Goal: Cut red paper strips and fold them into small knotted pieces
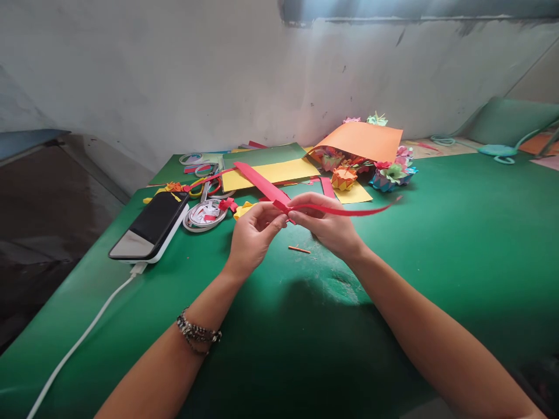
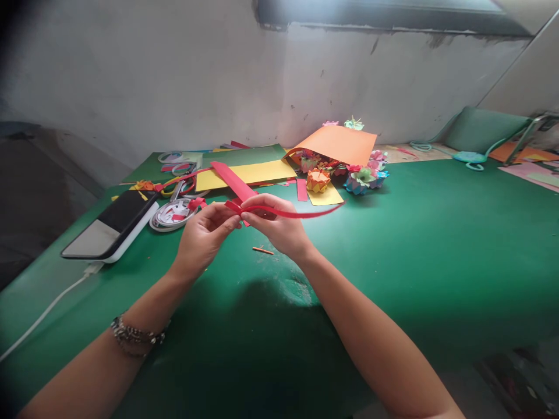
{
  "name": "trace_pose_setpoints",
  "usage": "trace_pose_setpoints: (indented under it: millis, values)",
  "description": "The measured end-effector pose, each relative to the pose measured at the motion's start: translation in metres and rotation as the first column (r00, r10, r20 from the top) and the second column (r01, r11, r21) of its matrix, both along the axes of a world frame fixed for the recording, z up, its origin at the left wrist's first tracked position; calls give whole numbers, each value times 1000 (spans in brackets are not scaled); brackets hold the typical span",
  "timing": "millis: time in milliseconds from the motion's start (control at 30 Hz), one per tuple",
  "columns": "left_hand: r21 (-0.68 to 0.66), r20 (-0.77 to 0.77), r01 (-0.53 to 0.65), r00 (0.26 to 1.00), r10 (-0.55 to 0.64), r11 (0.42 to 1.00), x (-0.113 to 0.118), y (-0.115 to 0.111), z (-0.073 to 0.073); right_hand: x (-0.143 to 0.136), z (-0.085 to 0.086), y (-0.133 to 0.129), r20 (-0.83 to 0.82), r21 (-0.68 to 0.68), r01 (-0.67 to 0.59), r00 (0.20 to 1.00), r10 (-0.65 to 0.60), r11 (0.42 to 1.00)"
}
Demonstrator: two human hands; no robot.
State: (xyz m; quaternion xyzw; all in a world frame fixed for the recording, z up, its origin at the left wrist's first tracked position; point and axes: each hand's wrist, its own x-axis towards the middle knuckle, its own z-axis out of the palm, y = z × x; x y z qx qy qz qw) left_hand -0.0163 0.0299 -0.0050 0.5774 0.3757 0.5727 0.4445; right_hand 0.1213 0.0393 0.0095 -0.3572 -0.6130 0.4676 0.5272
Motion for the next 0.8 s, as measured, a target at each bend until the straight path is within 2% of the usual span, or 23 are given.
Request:
trace_pose_setpoints:
  millis: [233,433,633,800]
  values:
    - [152,-116,-69,989,87,986,1,-3,1,1,4,-1,-15,-116,-10,1000,8,993]
    - [250,-225,-129,956,187,960,-2,-5,-2,2,2,0,1,-124,-21,1000,21,992]
    - [505,-376,-122,860,345,854,-3,-5,-1,3,0,0,-37,-180,-56,998,51,982]
    - [552,-406,-113,829,385,826,-5,-5,0,2,-2,1,-70,-228,-96,994,82,969]
